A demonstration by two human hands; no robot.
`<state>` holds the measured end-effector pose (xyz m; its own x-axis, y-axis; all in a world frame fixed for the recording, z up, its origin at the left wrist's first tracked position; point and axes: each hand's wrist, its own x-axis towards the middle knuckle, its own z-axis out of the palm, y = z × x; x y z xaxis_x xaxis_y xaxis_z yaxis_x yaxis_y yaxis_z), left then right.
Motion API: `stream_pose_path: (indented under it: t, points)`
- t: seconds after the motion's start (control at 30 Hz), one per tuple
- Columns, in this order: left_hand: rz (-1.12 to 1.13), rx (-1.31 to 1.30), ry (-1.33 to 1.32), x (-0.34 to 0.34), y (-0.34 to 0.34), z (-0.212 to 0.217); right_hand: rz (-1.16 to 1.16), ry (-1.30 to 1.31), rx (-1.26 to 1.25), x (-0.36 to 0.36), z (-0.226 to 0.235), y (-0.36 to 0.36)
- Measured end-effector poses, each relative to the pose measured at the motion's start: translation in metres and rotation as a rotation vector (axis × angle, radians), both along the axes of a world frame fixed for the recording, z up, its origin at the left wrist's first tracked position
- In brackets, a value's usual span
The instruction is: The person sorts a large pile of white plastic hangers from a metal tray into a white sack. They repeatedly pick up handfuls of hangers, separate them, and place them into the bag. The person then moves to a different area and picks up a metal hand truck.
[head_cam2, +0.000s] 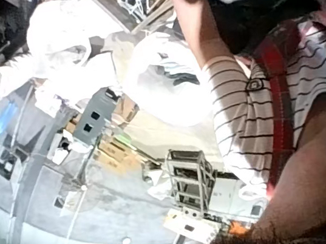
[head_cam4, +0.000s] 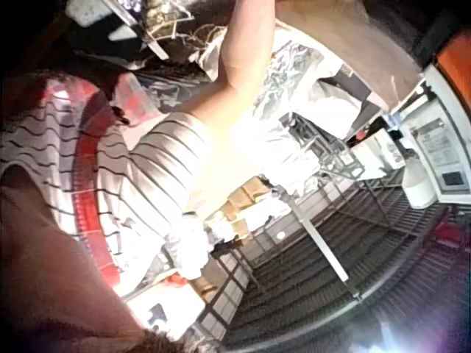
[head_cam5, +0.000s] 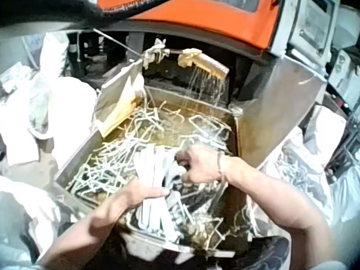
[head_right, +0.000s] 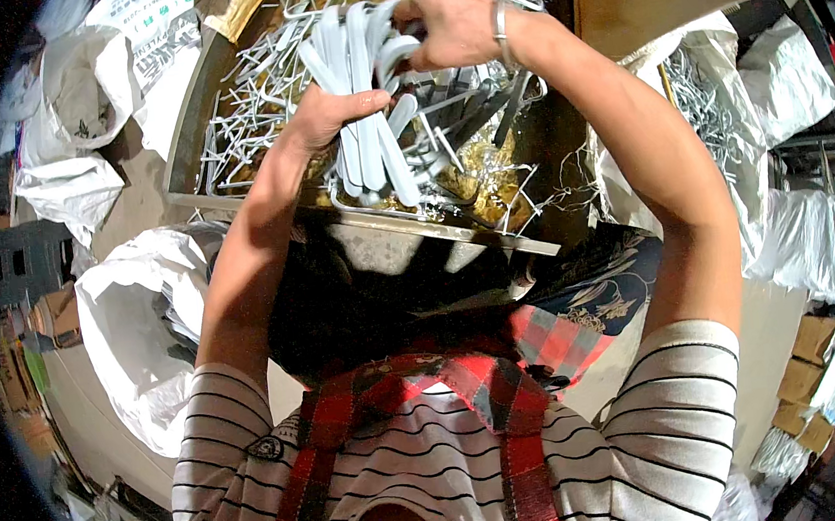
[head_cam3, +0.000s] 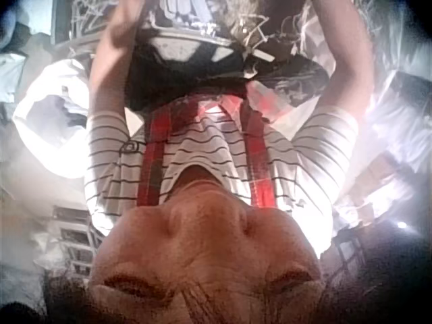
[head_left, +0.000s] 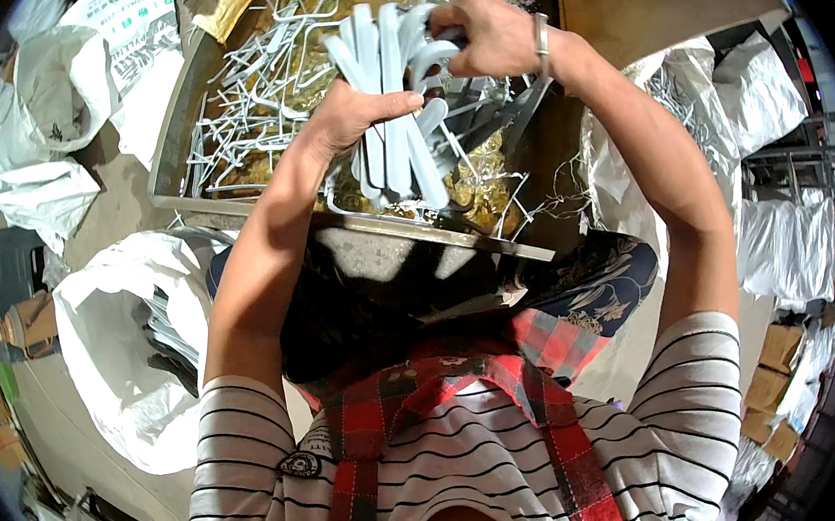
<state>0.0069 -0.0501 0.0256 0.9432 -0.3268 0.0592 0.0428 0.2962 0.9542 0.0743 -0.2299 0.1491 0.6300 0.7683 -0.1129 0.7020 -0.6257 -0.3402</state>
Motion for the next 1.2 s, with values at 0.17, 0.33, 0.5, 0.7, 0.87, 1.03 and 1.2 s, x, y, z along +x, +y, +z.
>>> stream_pose_path:
  t: [0.17,0.33,0.5,0.7,0.87,1.03,1.2]
  points:
    - [0.115,-0.015,0.117,0.0,-0.007,0.004,-0.092,-0.217,-0.03,-0.001,-0.01,0.012]
    - [0.362,-0.381,0.251,0.013,0.024,-0.004,-0.392,-0.154,0.669,0.017,-0.048,-0.048]
    - [0.399,-0.633,0.32,0.02,0.05,-0.009,-0.743,0.815,0.778,-0.036,-0.19,-0.057]
    - [0.457,-0.62,0.254,0.019,0.063,-0.008,-0.982,0.98,1.237,-0.048,-0.189,-0.016]
    - [0.644,-0.565,0.235,0.024,0.103,0.006,-0.703,-0.221,0.451,-0.016,-0.233,-0.146]
    - [0.72,-0.078,0.235,0.016,0.071,0.011,-0.312,-0.439,-0.286,-0.012,-0.141,-0.114]
    - [0.393,0.124,0.134,0.004,0.02,-0.006,-0.054,-0.55,-0.262,-0.021,-0.07,-0.023]
